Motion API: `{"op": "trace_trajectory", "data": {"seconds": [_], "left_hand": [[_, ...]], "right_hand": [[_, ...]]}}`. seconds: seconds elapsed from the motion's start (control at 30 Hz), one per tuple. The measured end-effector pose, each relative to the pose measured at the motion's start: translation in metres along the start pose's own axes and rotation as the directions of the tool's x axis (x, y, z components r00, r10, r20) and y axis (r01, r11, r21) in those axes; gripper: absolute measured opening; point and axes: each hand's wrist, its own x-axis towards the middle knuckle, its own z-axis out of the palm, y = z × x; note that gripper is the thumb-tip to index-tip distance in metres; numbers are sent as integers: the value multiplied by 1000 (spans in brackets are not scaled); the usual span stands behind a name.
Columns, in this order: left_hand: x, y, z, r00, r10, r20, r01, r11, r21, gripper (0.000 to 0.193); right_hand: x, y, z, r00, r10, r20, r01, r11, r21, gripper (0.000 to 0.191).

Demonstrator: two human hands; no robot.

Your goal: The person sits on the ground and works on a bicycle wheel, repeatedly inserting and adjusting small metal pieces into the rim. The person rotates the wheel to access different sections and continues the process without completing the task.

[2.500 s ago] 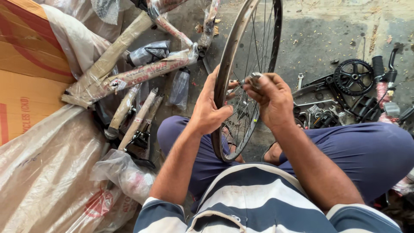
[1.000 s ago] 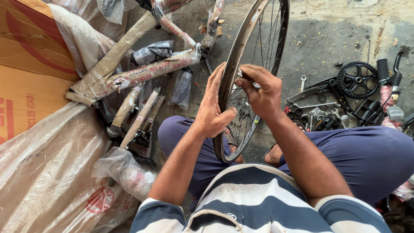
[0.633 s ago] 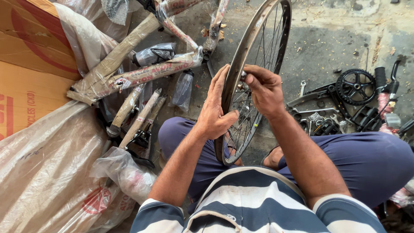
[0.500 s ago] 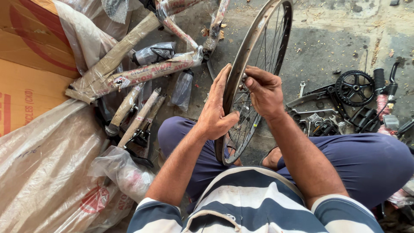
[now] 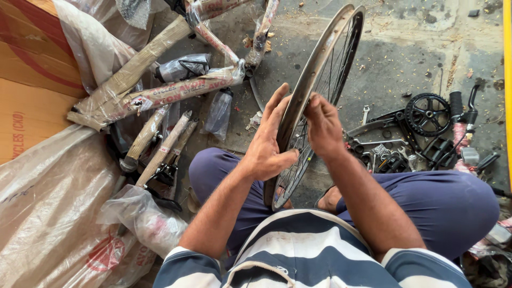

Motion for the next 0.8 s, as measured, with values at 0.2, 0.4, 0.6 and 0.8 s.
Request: {"op": "trace_trajectory", "data": {"seconds": [0.2, 0.4, 0.6, 0.8], "left_hand": [[-2, -17, 3, 1000, 10, 9, -5, 899, -438, 70], [42, -50, -30, 979, 192, 66, -178, 967, -182, 46], [52, -58, -16, 987, 158, 16, -155, 979, -133, 43], [42, -34, -14, 985, 50, -166, -104, 937, -335, 30]], "right_hand": [[11, -18, -11, 870, 459, -179, -481, 871, -104, 31], [17, -27, -6, 859, 500, -114, -507, 861, -41, 16], [12, -33, -4, 856, 498, -135, -502, 865, 13, 19], [6, -31, -7, 905, 425, 3, -424, 903, 65, 28]]}}
